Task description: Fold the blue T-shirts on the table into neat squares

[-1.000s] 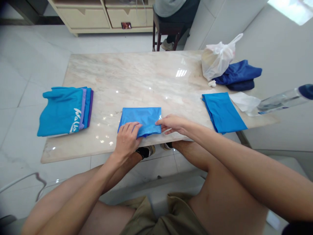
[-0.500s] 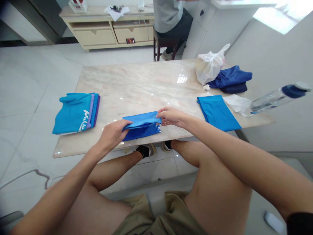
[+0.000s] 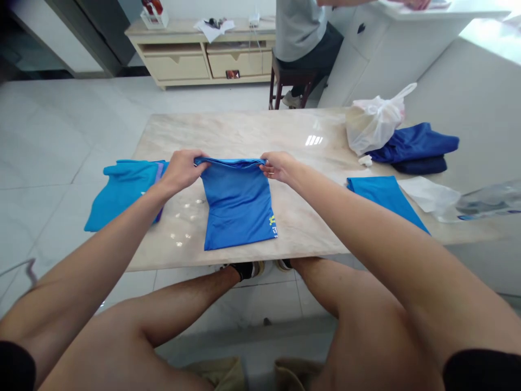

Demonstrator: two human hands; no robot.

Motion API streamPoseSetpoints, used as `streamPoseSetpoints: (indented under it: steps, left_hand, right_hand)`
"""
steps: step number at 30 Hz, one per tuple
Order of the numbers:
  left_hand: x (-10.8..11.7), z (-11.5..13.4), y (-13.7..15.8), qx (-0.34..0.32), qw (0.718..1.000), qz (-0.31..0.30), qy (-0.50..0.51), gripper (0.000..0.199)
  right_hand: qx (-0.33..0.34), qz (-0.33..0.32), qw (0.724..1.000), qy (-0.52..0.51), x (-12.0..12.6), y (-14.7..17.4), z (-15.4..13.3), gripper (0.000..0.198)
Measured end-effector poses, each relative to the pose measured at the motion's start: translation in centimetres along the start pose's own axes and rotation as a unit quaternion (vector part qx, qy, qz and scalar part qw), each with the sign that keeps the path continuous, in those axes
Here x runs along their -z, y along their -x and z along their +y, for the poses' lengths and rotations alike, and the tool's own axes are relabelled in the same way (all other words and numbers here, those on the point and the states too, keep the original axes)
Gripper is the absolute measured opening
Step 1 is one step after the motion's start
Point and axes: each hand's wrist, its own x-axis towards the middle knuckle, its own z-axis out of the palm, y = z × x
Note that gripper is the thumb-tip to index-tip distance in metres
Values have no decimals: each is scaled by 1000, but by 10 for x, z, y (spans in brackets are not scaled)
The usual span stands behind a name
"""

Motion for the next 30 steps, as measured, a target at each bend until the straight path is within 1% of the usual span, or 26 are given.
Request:
streamPoseSetpoints:
  steps: [2,4,6,8,10,12,14,16,18,20,23,25,28,29,30]
  left_hand:
    - [-3,0,3,0,1000,5,7,32]
    - [-1,4,16,-26,1000,11,13,32]
    - [4,8,38,-68,997,24,20,29]
    - [8,11,66,-109,994,25,19,21]
    - [6,12,96,-147,989,0,6,16]
    - [-3,9,123,-185,981,-48,-21,17]
    - [-14,5,145,-220,970,-90,-53,20]
    - [-25,1,159,-246,960,-115,-74,23]
    - [-32,-3,167,-265,953,-127,-78,26]
    - [-35,-5,171,-277,948,-134,-76,27]
    - [-35,-9,172,-291,941,-161,-57,24]
    - [-33,-13,174,-299,935,-186,-34,19]
    - [-31,-17,178,-300,927,-223,4,10]
    - [-30,-18,178,-297,924,-241,18,7]
    - [-29,-19,179,-291,919,-262,32,4]
  right_hand:
    - [0,2,1000,5,4,-9,6,15]
    - [3,-16,1000,26,15,-9,15,16]
    - [14,-35,997,69,28,2,26,18]
    - [28,-49,989,135,42,20,39,17]
    - [31,-53,977,203,54,39,55,16]
    - [14,-58,966,252,61,54,72,23]
    - [-13,-65,959,276,64,62,88,34]
    - [-33,-78,954,287,65,64,102,41]
    - [-37,-89,951,294,65,62,113,46]
    - [-26,-93,950,297,67,60,121,49]
    - [-21,-109,940,323,74,57,128,48]
    - [-19,-134,921,365,79,54,128,42]
    - [3,-155,890,429,86,49,124,26]
    - [11,-159,880,447,87,47,122,23]
    - [16,-164,871,463,87,45,120,25]
